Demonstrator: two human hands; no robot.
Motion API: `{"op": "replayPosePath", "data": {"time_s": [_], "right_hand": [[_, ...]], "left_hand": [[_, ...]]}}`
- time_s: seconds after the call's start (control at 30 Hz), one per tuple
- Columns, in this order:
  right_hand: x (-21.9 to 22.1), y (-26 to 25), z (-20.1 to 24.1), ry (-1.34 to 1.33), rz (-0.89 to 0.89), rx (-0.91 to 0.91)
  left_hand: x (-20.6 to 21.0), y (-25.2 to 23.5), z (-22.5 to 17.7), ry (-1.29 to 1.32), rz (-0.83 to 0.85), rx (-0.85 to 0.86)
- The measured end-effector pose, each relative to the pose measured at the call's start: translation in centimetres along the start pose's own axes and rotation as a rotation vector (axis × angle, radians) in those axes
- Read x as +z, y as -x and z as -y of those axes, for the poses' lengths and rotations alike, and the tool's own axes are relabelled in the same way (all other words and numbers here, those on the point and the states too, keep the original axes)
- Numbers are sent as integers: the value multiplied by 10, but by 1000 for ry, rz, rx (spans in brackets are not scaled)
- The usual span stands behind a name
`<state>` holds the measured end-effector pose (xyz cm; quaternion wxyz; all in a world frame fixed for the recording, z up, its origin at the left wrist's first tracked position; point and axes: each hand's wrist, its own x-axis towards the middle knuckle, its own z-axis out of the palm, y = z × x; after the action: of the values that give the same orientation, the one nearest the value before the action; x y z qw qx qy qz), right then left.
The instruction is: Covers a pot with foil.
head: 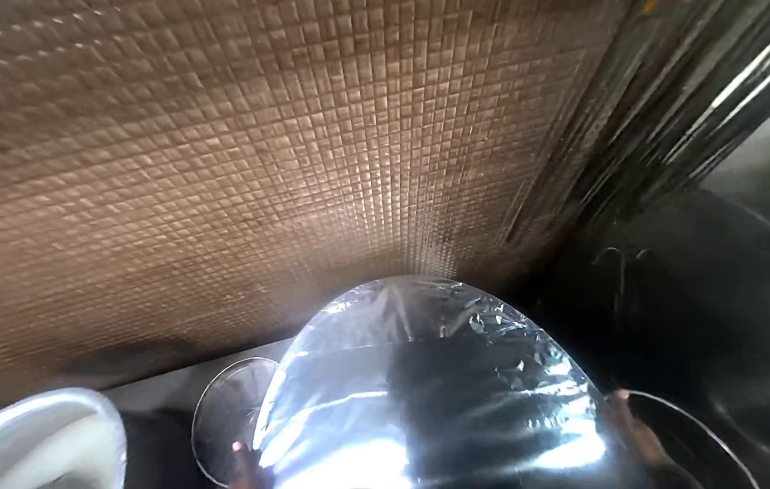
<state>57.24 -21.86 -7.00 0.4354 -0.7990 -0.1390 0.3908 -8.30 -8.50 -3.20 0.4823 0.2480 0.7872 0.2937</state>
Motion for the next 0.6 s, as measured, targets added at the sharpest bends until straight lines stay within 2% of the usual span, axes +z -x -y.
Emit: {"op": "replayPosePath", "data": {"time_s": [0.07, 0.13, 0.17, 0.23, 0.33, 0.43, 0.6], "right_hand": [[5, 7, 7, -78, -106, 51], [3, 19, 17, 37, -199, 49], [-1, 30, 25, 147, -258, 53], [-7, 49, 25, 329, -367, 37], [-8, 77, 32, 429, -286, 22], [7, 104, 29, 422, -156, 25], [18, 96, 17, 736, -201, 61]], "left_hand": [[-3, 6, 2, 154, 15, -43], [-1, 5, 6, 170, -175, -29], [-2, 9, 4, 106, -305, 3], [-9, 25, 5, -103, -434, 104], [0, 59, 7, -321, -397, 244], [12, 78, 22, -428, -328, 178], [19, 83, 32, -693, -316, 131]]}}
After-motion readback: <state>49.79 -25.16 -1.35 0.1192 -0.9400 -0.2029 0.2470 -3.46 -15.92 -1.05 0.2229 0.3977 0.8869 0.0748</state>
